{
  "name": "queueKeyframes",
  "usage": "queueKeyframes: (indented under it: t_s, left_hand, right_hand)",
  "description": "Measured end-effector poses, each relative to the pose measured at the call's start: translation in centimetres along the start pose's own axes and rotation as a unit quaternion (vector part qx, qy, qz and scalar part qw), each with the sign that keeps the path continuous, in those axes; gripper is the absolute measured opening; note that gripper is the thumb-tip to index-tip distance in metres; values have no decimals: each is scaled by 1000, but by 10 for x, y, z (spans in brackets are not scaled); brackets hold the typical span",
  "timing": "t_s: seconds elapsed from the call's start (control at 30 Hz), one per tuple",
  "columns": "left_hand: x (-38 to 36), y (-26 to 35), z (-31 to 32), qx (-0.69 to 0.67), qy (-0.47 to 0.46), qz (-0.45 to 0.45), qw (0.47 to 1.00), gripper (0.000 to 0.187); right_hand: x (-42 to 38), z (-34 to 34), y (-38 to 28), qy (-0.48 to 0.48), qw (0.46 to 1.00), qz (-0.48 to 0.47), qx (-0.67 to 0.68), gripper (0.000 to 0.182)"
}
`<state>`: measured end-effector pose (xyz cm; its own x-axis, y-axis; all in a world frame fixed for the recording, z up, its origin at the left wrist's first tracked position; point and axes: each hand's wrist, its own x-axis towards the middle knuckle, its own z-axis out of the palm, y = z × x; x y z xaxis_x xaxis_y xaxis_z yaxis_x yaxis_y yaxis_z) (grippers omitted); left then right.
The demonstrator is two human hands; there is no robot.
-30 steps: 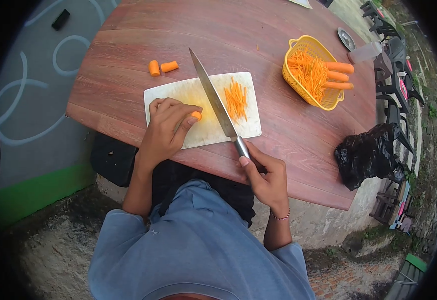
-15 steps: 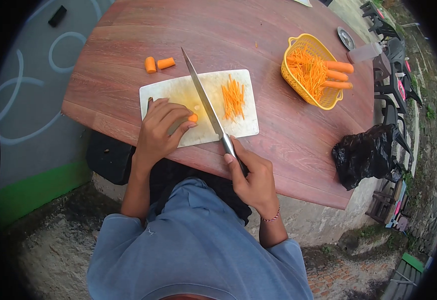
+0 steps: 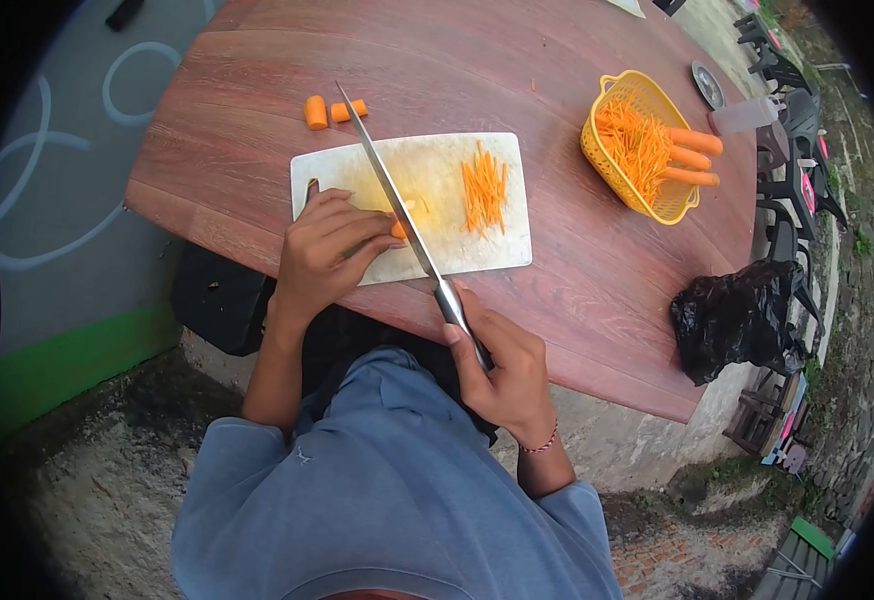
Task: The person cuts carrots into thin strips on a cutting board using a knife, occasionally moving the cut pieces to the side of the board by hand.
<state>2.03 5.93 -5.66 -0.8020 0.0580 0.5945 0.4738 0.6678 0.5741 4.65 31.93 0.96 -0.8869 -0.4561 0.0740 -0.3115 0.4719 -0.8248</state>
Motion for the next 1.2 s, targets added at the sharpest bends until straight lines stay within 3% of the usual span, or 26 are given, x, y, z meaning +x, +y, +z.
queueKeyframes:
  t_s: [0.4,1.2]
  left_hand:
    - [-2,1,1,-5,8,4,1000,12]
    - [4,7,-1,-68,-4,-51,996,16]
  right_hand:
    - [-4,17,-10,39,992,-71,-94,46]
    - [4,23,-12,6,992,-40,-121,42]
